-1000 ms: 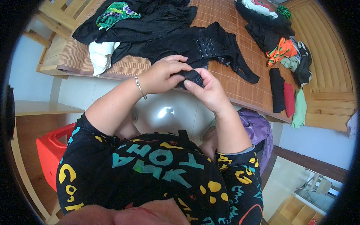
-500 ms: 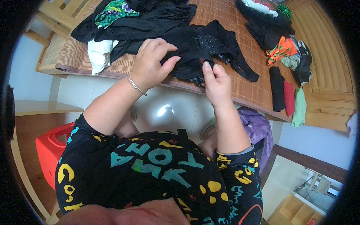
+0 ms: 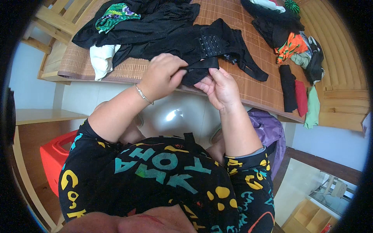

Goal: Folding various items of clothing such as shirts and a bra on a bed.

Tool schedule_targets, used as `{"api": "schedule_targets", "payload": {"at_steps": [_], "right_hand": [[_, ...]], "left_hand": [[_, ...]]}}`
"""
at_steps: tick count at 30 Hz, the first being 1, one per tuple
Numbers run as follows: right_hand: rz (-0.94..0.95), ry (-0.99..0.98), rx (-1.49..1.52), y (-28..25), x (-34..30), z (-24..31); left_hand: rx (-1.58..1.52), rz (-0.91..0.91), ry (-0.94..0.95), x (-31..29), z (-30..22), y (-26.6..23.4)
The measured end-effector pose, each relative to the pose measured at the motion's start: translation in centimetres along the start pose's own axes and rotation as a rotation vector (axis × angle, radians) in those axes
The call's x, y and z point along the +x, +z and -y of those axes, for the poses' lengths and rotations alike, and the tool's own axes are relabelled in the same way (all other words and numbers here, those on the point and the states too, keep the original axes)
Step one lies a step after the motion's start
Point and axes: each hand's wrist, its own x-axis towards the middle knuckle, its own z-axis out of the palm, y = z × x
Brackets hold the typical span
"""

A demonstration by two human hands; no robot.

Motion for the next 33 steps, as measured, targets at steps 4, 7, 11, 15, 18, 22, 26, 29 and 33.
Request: {"api": "schedule_targets", "payload": {"at_steps": [4,7,11,15,18,22,26,29,33], "right_hand": [[-0.079,0.057,0.022,0.5,-0.1,0.1],[-0.079,0.067,0.014,0.0,-0.1,-0.2],[-0.144,0.005,-0.062,1.0,-0.2,-0.3],[-0.284,-0.147,-0.476,0.8,-0.2,-0.3],[-0.284,-0.439,-0.772,1.1,-0.4,-0.2],[-0.201,-0.176,-0.867,0.6,-1.4,0.4],[0.175,-0.596,-1.396,1.6,-2.6,2.0],[0.272,-0.328,-1.26,1.8,-4.1,2.5],[0.437,-0.055,-1.556,1.4,-4.8,3.3]], "left_hand": [[-0.067,-0.151,-0.085,0.5,1.5,0.1],[-0.113,-0.189,-0.175,0.7,1.9,0.0],[-0.123,-0.173,-0.21,0.7,1.7,-0.3],[-0.067,-0.132,-0.22,0.8,1.4,-1.0],[-0.048,-0.061,-0.268,0.7,1.6,-0.8],[-0.089,-0.033,-0.266,0.6,1.4,-1.1],[-0.125,-0.169,-0.122,0.0,1.4,-1.6],[-0.059,-0.172,0.045,-0.5,1.1,-2.0],[-0.08,0.288,0.08,-2.0,0.2,-1.9]]}}
